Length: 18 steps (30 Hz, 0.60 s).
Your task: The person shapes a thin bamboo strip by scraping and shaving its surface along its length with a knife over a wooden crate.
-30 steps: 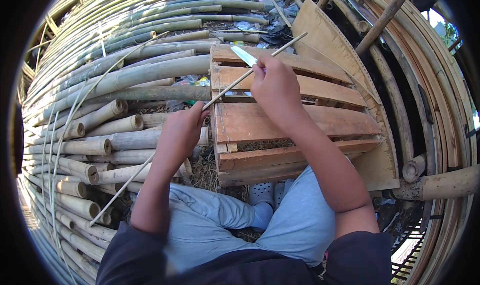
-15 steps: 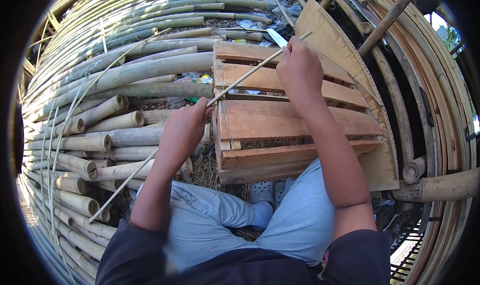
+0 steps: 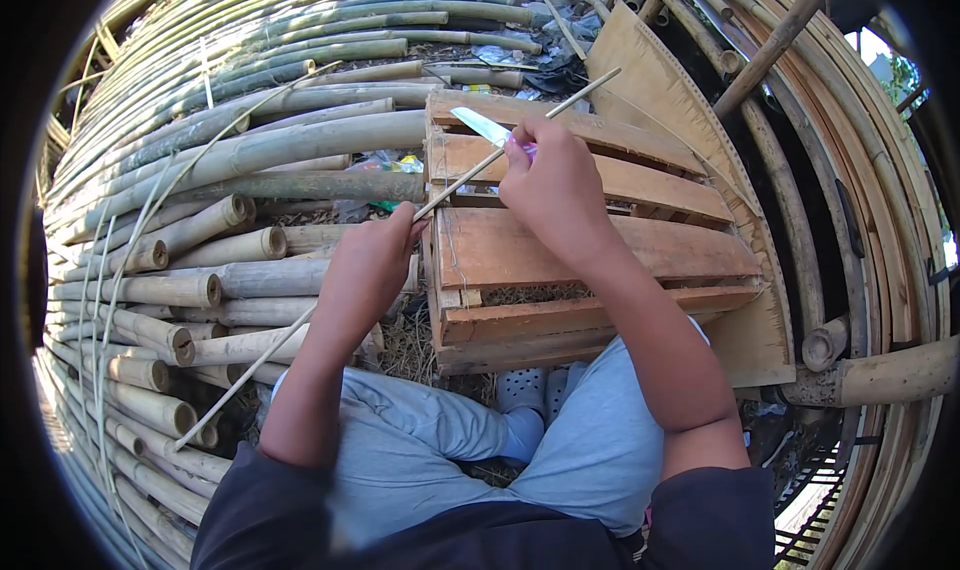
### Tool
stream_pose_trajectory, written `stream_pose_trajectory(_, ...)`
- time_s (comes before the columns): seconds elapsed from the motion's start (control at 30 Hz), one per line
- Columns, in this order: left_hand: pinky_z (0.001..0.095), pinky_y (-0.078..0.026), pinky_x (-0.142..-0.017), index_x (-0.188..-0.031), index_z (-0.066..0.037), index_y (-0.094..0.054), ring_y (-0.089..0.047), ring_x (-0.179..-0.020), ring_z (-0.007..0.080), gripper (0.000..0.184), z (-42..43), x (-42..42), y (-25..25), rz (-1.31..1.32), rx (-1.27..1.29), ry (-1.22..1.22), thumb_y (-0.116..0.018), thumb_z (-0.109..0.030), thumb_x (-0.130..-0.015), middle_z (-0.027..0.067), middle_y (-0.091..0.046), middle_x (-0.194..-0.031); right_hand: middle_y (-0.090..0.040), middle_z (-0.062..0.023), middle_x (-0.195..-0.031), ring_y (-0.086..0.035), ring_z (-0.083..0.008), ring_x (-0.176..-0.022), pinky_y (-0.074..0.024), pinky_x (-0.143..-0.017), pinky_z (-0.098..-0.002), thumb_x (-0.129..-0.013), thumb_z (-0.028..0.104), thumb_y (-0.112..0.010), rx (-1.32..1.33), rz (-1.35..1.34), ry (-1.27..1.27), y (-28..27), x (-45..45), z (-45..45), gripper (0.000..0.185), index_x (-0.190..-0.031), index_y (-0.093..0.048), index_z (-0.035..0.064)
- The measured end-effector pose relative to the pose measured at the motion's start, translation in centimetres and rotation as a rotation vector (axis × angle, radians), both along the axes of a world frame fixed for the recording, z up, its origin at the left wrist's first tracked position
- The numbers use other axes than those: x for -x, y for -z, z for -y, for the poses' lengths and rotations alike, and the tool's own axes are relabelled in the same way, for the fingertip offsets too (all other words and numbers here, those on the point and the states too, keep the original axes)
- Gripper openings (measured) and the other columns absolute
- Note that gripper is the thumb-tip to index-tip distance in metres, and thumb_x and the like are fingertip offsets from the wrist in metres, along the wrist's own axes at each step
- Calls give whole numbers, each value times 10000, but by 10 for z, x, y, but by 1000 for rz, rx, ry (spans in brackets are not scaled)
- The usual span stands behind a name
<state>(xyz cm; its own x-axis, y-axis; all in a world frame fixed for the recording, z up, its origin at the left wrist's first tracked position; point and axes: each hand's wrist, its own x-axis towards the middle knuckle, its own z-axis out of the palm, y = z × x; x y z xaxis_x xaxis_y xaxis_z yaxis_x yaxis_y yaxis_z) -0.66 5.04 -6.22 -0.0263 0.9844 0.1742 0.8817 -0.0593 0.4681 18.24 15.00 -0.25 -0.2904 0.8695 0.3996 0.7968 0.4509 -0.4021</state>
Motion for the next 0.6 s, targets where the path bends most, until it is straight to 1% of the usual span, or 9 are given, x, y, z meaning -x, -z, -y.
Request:
stream_pose_trajectory(0.07, 589, -467, -668, -969, -23, -523, -640, -749, 476, 260, 1, 0, 4, 16, -7, 0, -514, -264, -1065, 253, -639, -730, -714, -237, -873, -700, -432, -866, -545, -734, -507, -957, 109, -616, 27, -87, 116, -14, -16, -28, 109, -975, -660, 10)
stream_pose_trajectory(0.1, 589, -465, -667, -967, -20, -523, -638, -747, 477, 264, 1, 0, 5, 13, -20, 3, -512, -265, -1066, 253, -636, -726, -715, -239, -887, -696, -438, -886, -542, -742, -508, -957, 102, -610, -56, -54, 211, -12, -22, -38, 117, -1000, -667, 10)
stream_pose_trajectory(0.13, 590, -464, -666, -965, -17, -523, -637, -745, 479, 269, 1, 0, 6, 11, -33, 8, -510, -266, -1067, 253, -633, -721, -715, -239, -887, -696, -438, -886, -542, -742, -508, -957, 102, -610, -55, -48, 208, -9, -20, -34, 117, -1000, -667, 10)
stream_pose_trajectory(0.23, 587, -468, -669, -968, -17, -526, -637, -752, 481, 269, 0, 0, 2, 13, 12, -2, -507, -266, -1069, 261, -632, -726, -714, -249, -898, -703, -433, -890, -543, -752, -493, -954, 117, -625, 51, -59, -7, 8, 5, 2, 141, -1018, -668, -1)
stream_pose_trajectory(0.33, 586, -469, -665, -966, -20, -527, -637, -744, 482, 271, -1, 1, 4, 9, 2, -3, -510, -270, -1067, 260, -632, -724, -707, -256, -875, -700, -438, -869, -541, -736, -501, -952, 123, -631, 44, -121, -58, 9, 4, -3, 142, -994, -658, -10)
stream_pose_trajectory(0.4, 588, -467, -663, -964, -20, -527, -636, -739, 483, 271, 0, 2, 5, 21, -13, 9, -511, -271, -1067, 261, -630, -721, -705, -251, -858, -698, -435, -842, -542, -727, -500, -953, 120, -633, 157, -143, -7, -10, -8, -22, 139, -975, -652, -16)
stream_pose_trajectory(0.47, 590, -465, -662, -961, -20, -527, -635, -734, 484, 272, 1, 1, 7, 40, -32, 18, -512, -271, -1067, 261, -629, -719, -704, -248, -841, -696, -436, -821, -539, -719, -500, -955, 116, -638, -61, -38, 187, -14, -13, -31, 130, -971, -651, -13)
stream_pose_trajectory(0.53, 589, -465, -656, -959, -19, -527, -635, -726, 482, 272, 0, 1, 4, 11, -7, 5, -512, -267, -1068, 261, -629, -716, -695, -252, -825, -694, -439, -819, -532, -723, -507, -956, 111, -637, -13, -36, 174, -5, -2, -9, 115, -966, -649, -3)
stream_pose_trajectory(0.6, 586, -469, -653, -960, -17, -527, -636, -722, 480, 270, -1, 0, 4, 7, -16, 11, -513, -265, -1067, 258, -631, -713, -686, -258, -817, -694, -438, -820, -529, -723, -516, -957, 115, -631, 94, -13, -88, 4, 15, 21, 116, -965, -643, -1)
